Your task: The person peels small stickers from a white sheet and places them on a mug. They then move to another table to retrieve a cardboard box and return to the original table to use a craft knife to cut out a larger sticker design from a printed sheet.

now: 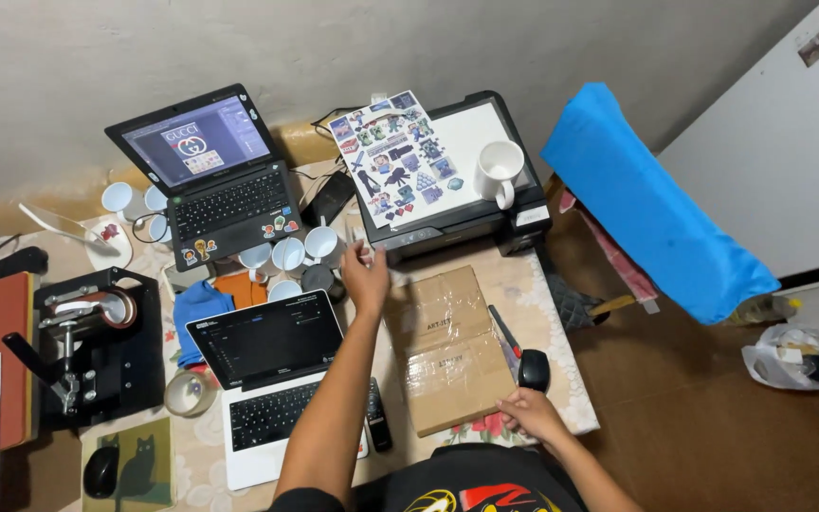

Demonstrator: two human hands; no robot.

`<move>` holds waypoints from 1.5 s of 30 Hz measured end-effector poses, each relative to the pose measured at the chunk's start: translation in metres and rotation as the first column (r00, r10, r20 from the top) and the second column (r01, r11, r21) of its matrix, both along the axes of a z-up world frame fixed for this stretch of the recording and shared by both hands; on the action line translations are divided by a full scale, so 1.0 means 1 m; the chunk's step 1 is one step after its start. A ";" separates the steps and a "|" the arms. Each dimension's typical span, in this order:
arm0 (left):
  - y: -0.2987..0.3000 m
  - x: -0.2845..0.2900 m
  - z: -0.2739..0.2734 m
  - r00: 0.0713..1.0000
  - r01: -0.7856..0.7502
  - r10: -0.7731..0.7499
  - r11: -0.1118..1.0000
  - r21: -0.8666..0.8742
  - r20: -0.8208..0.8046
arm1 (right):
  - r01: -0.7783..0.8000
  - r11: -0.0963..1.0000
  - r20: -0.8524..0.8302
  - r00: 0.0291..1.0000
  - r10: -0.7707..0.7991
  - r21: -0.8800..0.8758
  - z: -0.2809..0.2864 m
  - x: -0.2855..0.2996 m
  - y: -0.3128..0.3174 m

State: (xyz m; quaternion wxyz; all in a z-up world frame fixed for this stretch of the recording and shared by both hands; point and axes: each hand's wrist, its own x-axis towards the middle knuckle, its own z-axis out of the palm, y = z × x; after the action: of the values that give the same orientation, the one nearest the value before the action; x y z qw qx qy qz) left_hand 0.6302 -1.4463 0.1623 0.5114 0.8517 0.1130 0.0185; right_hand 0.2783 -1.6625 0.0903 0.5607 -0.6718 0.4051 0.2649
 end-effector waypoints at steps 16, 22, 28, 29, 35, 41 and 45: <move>-0.021 0.146 -0.049 0.944 -0.069 0.128 0.978 0.198 -0.304 | -0.183 0.802 0.302 0.861 0.410 -0.568 -0.035 0.091 -0.053; -0.018 0.156 -0.054 0.974 -0.077 0.102 0.989 0.128 -0.201 | -0.463 0.566 0.013 0.766 0.643 -0.682 -0.033 0.120 -0.063; -0.028 0.155 -0.014 0.947 -0.048 0.070 0.996 0.077 -0.313 | -0.543 0.521 -0.075 0.737 0.672 -0.659 -0.044 0.129 -0.065; -0.027 0.162 -0.024 0.951 -0.044 0.081 0.991 0.129 -0.297 | -0.495 0.573 -0.032 0.774 0.632 -0.653 -0.040 0.130 -0.065; -0.021 0.189 -0.057 0.941 -0.154 0.164 0.986 0.056 -0.296 | -0.258 0.761 0.169 0.886 0.432 -0.595 -0.048 0.134 -0.078; -0.036 0.166 0.007 0.941 -0.150 0.101 0.980 -0.130 -0.323 | 0.018 0.911 0.436 0.882 0.180 -0.413 -0.038 0.125 -0.079; -0.036 0.200 -0.008 0.887 -0.205 0.187 0.979 0.003 -0.421 | 0.036 0.968 0.381 0.922 0.064 -0.250 -0.034 0.110 -0.069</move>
State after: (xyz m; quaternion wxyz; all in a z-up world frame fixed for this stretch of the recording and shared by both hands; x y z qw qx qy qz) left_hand 0.8299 -1.4825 0.1547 0.4884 0.8090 0.3060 -0.1157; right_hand 0.3880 -1.7319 0.0561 0.5376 -0.7794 0.3123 0.0779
